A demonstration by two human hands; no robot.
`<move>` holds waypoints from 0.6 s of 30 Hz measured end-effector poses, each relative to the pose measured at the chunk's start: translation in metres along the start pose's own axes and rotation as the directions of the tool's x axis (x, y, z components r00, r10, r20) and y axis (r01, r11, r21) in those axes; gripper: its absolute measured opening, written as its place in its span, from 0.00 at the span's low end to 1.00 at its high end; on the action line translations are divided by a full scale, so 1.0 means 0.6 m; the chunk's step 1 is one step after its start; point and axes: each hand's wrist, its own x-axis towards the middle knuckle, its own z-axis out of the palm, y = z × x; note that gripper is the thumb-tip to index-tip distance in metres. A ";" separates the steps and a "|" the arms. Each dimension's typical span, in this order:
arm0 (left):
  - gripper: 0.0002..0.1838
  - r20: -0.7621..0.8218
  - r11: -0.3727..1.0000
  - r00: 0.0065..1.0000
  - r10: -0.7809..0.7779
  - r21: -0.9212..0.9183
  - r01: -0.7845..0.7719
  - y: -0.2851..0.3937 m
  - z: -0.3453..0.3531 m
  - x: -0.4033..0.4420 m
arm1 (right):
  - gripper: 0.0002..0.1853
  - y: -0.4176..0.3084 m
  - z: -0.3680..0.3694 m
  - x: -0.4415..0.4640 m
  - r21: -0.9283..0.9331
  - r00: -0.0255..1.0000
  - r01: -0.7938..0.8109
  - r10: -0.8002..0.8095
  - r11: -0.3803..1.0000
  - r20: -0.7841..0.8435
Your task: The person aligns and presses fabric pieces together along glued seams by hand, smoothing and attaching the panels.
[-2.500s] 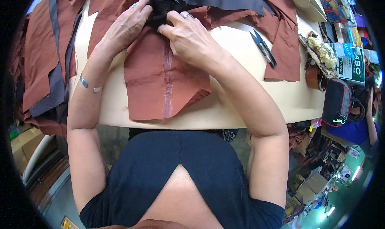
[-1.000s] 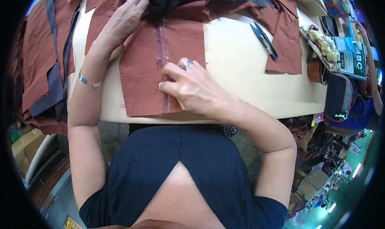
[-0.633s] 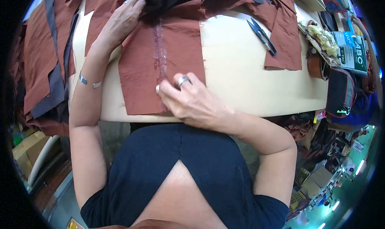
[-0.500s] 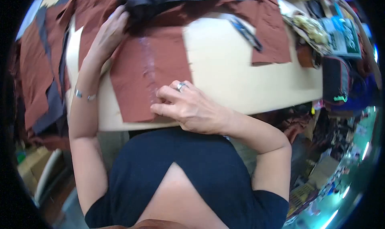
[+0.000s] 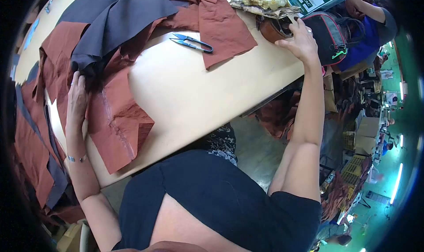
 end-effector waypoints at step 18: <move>0.12 -0.039 0.990 0.996 0.077 0.118 -0.072 0.023 -0.014 0.005 | 0.15 -0.061 -0.069 -0.077 -0.142 0.923 0.183 -0.219 0.973 -0.315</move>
